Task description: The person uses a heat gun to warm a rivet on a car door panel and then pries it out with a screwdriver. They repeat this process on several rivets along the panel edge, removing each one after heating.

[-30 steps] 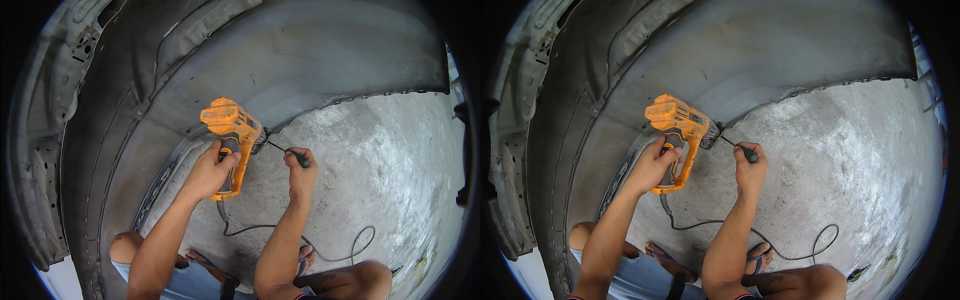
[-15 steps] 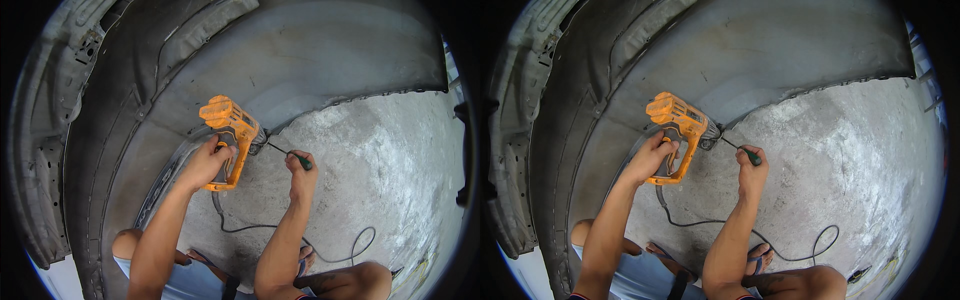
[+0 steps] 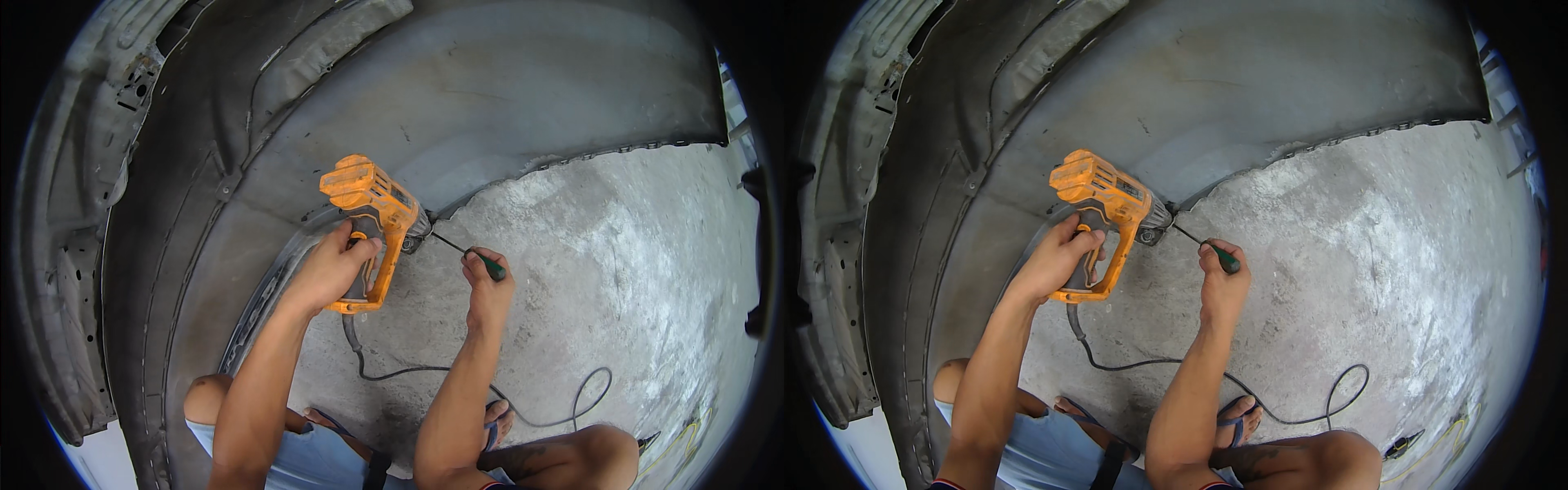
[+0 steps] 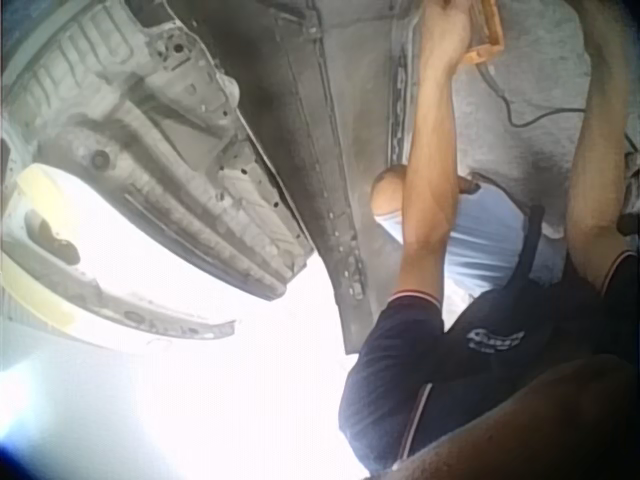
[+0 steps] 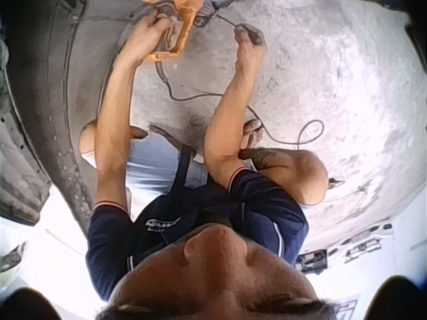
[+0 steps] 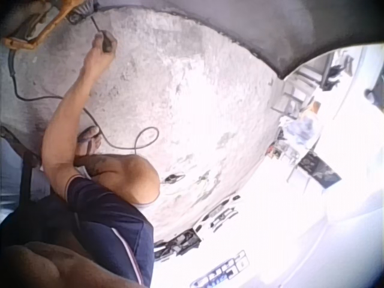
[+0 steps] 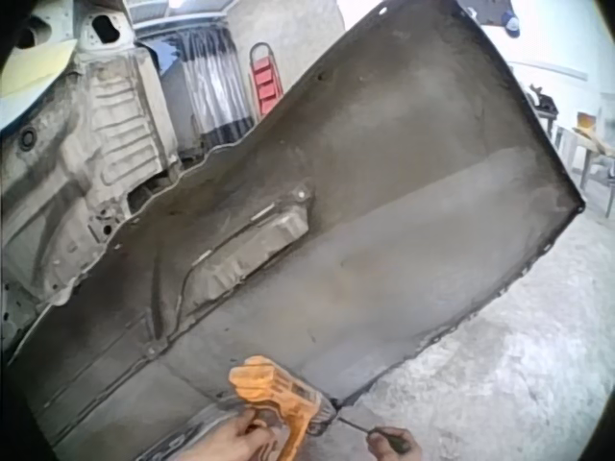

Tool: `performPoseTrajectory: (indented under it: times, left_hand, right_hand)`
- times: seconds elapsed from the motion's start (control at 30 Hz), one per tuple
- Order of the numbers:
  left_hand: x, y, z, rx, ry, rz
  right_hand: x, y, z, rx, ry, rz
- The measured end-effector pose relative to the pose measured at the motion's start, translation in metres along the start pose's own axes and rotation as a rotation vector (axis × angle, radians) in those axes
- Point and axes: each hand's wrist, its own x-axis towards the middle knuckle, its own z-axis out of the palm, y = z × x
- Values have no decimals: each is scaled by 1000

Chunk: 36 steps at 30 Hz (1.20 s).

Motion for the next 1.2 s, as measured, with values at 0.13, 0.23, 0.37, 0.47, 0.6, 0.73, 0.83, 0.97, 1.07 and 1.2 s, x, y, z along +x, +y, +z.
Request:
performPoseTrajectory:
  times: [0.13, 0.23, 0.37, 0.47, 0.6, 0.73, 0.83, 0.97, 1.07, 1.2]
  left_hand:
    - [0, -1, 1, -2, 22, -9]
    - [1, -1, 1, 3, 20, -28]
    - [1, 0, 1, -22, 10, -44]
    - [2, -3, 0, -4, 14, -33]
    - [7, -9, -4, 41, 8, 9]
    - [14, -17, -5, 110, 31, 51]
    - [15, -20, -5, 123, 42, 39]
    - [12, -17, -4, 65, 29, 32]
    - [9, -10, -6, 131, 0, -6]
    - [5, -9, -5, 86, -32, -56]
  right_hand:
    - [-1, -2, 3, -27, 5, -7]
    - [-4, -2, 5, -30, 8, -12]
    - [-4, -2, 5, -27, 7, -19]
    - [-3, -2, 5, -46, 9, -21]
    - [-2, -3, 4, -48, -3, -30]
    - [-2, -4, 5, -26, 2, -31]
    - [-3, -5, 5, -1, 7, -27]
    - [-4, -5, 6, 11, 5, -32]
    - [-4, -5, 6, -8, 6, -35]
    - [-4, -6, 6, -16, 0, -35]
